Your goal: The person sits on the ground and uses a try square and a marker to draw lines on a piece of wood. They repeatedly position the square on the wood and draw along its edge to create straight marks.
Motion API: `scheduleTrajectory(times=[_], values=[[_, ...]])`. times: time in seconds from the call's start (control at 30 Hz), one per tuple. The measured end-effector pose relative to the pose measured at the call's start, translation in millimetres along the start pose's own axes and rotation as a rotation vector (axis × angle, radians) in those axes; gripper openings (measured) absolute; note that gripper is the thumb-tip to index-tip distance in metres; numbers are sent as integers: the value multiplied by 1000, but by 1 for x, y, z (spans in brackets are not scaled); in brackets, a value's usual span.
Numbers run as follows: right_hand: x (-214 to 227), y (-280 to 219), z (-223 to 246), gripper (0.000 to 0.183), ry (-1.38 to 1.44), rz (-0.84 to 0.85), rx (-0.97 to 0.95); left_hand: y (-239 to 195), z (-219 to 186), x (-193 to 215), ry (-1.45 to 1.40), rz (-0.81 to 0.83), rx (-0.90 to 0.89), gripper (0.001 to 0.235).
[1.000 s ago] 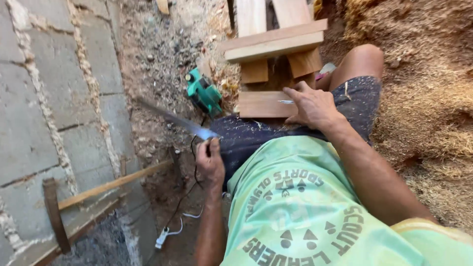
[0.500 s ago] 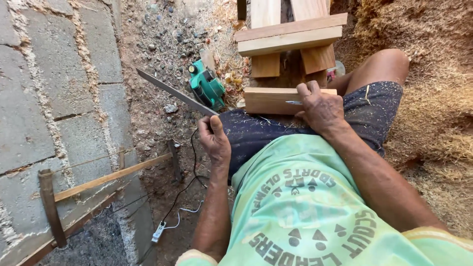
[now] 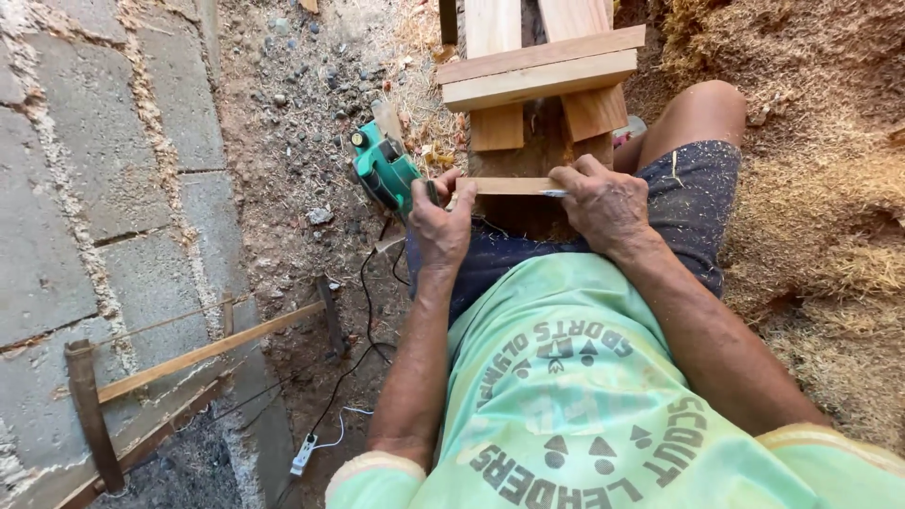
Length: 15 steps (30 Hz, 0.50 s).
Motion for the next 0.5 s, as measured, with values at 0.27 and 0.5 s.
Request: scheduleTrajectory(times=[0.27, 0.5], values=[[4, 33, -18, 19, -9, -64, 83, 6, -5, -15, -274, -226, -82, 36], [-9, 80, -37, 20, -57, -107, 147, 47, 3, -58, -213, -345, -71, 37]])
Point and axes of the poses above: each hand's wrist, its own y-axis towards the middle knuckle, its own x-axis out of the back of the hand, z = x × y, the point moved 1 cm from there along y, towards the middle knuckle, and after that the axes turned 12 degrees about -z, right-handed, at the moved point
